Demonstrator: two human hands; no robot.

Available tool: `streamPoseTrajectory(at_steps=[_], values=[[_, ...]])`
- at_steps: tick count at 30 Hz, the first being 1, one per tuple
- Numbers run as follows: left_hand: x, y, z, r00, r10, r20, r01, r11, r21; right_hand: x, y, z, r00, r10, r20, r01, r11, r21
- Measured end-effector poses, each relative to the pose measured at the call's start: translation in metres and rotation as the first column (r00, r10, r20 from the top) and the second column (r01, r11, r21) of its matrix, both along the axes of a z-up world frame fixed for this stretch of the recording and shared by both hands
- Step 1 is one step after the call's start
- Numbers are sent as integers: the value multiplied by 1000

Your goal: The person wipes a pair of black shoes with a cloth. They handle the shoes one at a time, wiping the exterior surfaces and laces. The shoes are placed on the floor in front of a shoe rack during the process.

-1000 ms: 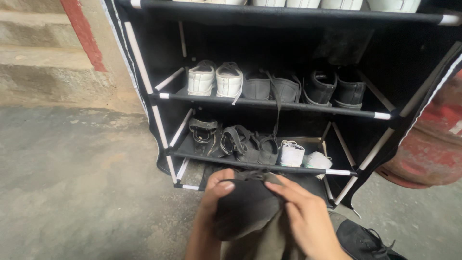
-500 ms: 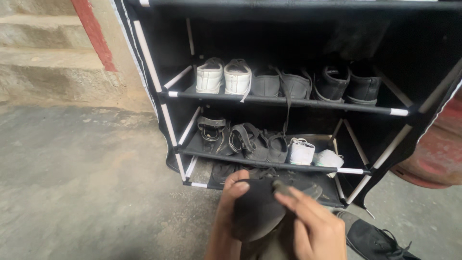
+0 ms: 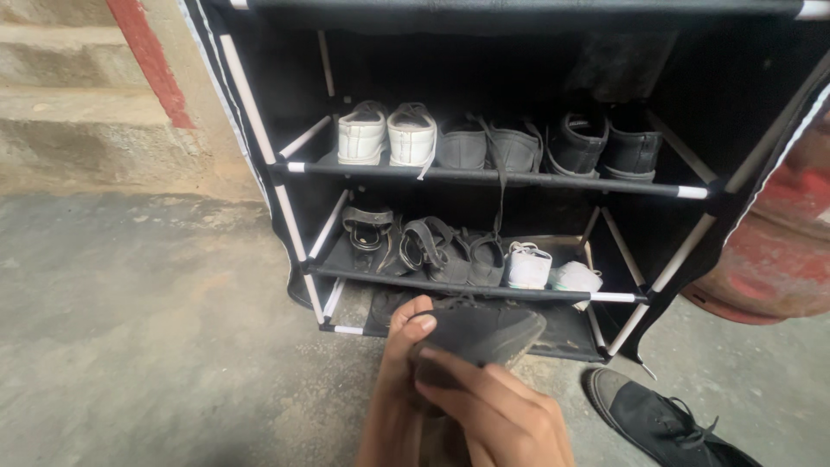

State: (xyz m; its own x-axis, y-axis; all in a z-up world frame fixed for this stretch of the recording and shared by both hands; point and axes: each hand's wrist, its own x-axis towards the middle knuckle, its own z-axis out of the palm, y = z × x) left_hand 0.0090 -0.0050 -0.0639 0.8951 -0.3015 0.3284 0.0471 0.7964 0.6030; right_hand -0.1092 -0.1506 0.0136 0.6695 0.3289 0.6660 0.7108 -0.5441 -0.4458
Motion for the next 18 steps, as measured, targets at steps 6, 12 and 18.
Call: streamPoseTrajectory(at_steps=[6, 12, 18], values=[[-9, 6, 7, 1000, -14, 23, 15, 998, -60, 19, -13, 19, 952, -280, -125, 283, 959, 3], [-16, 15, 27, 997, 40, 64, -48, 990, 130, 14, -17, 13, 974, -76, -216, 99, 990, 102], [-44, 16, 51, 864, 143, -483, -129, 990, 63, 14, -14, 6, 961, -92, -259, 108, 993, 47]])
